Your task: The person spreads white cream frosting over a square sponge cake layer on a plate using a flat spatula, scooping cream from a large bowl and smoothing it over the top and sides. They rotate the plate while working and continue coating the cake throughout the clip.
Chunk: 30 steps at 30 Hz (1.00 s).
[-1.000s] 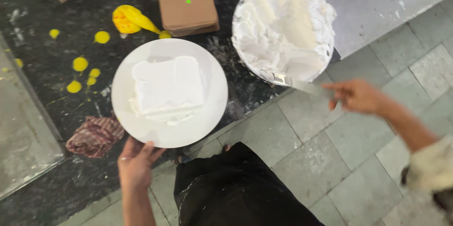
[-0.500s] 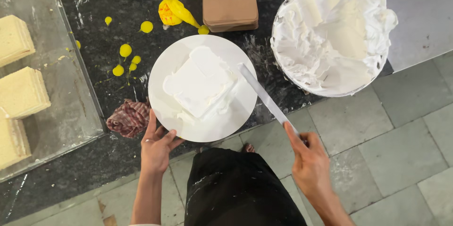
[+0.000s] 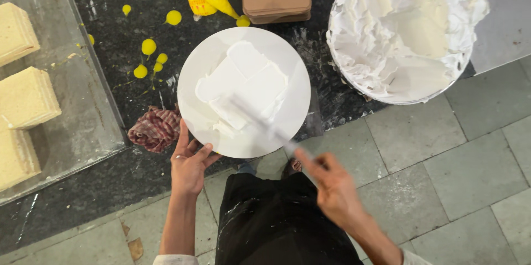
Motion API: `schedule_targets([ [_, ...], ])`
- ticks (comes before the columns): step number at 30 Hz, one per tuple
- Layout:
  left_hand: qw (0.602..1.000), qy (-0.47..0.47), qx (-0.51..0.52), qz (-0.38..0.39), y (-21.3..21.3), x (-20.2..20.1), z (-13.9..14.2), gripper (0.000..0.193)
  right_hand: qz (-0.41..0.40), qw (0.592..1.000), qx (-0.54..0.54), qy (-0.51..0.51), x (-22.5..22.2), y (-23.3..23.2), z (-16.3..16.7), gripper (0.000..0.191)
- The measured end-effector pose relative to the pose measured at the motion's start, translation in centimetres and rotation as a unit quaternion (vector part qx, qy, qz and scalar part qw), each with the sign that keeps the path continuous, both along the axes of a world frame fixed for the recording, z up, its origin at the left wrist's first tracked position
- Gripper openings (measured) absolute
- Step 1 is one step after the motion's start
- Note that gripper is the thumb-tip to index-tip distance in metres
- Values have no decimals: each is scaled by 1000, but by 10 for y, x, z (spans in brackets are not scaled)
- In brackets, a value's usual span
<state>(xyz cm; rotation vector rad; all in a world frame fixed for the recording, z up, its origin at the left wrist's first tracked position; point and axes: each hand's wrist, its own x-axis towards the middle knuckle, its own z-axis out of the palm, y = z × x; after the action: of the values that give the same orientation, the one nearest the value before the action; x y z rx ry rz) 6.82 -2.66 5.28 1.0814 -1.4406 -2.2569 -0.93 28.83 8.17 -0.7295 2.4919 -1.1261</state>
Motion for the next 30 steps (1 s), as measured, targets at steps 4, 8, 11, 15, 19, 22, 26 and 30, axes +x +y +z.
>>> schedule_targets([
  [4,998,-36,-41,12,18,3,7,87,-59,941,-202,-266,-3,30,-13,71],
  [8,1000,-10,-6,-18,35,8,14,87,-228,970,-72,-50,-65,108,-25,54],
  [11,1000,-23,-15,13,30,10,9,88,-159,957,225,90,-76,171,-20,60],
  [15,999,19,-33,19,12,13,-8,83,-105,938,331,-18,-52,231,35,80],
  [19,997,68,-32,9,13,21,-22,82,-149,893,425,31,-78,246,109,74],
  [22,997,72,-37,-6,15,26,-25,83,-95,850,512,83,-133,226,137,79],
  [26,997,66,-39,-5,10,26,-25,81,-24,765,643,24,-185,195,143,65],
  [30,997,65,-30,20,7,23,-30,82,42,884,465,14,-208,190,125,68],
])
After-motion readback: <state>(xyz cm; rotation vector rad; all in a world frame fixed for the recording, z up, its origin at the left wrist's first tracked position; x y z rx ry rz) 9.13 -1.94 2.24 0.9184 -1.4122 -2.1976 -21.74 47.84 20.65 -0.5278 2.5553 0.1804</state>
